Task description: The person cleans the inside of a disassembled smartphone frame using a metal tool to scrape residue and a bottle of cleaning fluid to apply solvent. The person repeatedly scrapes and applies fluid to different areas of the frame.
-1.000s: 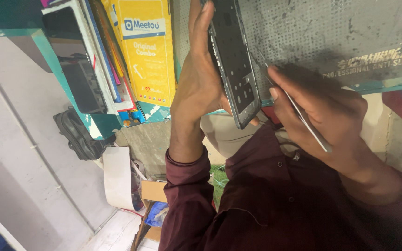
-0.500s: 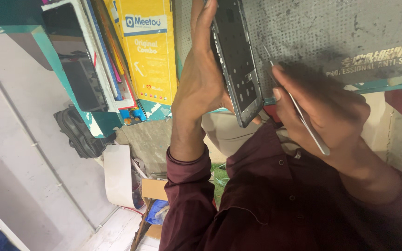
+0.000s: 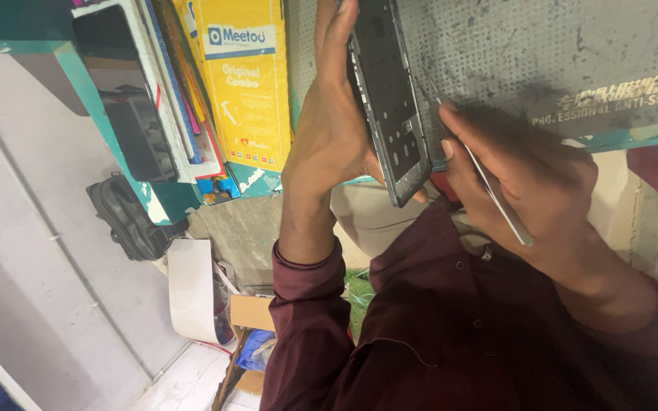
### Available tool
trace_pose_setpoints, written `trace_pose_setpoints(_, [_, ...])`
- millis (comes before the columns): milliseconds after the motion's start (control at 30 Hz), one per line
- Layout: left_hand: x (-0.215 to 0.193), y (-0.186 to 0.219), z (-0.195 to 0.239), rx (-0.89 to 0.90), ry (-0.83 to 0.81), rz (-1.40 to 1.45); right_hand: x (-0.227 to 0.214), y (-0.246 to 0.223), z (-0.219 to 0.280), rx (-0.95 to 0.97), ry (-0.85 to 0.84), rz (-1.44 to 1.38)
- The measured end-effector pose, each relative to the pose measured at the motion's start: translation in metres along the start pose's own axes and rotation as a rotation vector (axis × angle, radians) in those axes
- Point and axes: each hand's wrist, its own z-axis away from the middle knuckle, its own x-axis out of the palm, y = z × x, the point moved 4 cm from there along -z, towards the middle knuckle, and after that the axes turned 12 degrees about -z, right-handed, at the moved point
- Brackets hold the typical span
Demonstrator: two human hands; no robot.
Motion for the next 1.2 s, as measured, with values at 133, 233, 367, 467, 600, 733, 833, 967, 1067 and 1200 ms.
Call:
trace_pose_setpoints(133, [-0.003,0.003,0.0,-0.017,-0.008,0.07,0.0,-0.005,-0.001,0.021,-0.013,0.002])
trace_pose_setpoints(233, [-0.002,0.0,0.001,-0.04,-0.023,0.067,-0.004,-0.012,-0.001,0.051,-0.025,0.003])
trace_pose_setpoints(367, [0.0,-0.002,0.006,-0.018,-0.005,0.022,-0.007,-0.019,-0.004,0.082,-0.064,0.008])
trace_pose_setpoints(467, [-0.001,-0.001,0.006,0.075,0.018,-0.039,-0.005,-0.017,-0.007,0.177,-0.105,-0.037])
trace_pose_setpoints(600, [-0.006,0.005,0.006,0.118,-0.005,0.057,0.002,-0.014,-0.013,0.251,-0.066,-0.037])
trace_pose_setpoints(733, [-0.01,0.008,0.004,0.205,0.046,-0.019,0.01,-0.014,-0.016,0.168,-0.132,0.007])
trace_pose_setpoints(833, [-0.007,0.004,0.005,0.188,0.037,-0.05,0.014,-0.018,-0.012,0.044,-0.171,0.08])
trace_pose_setpoints(967, [-0.007,0.004,0.009,0.258,0.083,-0.062,0.011,-0.022,-0.014,0.04,-0.21,0.185])
trace_pose_setpoints(1067, [-0.006,0.003,0.008,0.243,0.087,-0.07,0.008,-0.013,-0.016,0.269,-0.244,0.144])
trace_pose_setpoints(1200, [-0.003,-0.001,0.008,0.188,0.027,-0.079,0.001,-0.003,-0.009,0.378,-0.133,0.048])
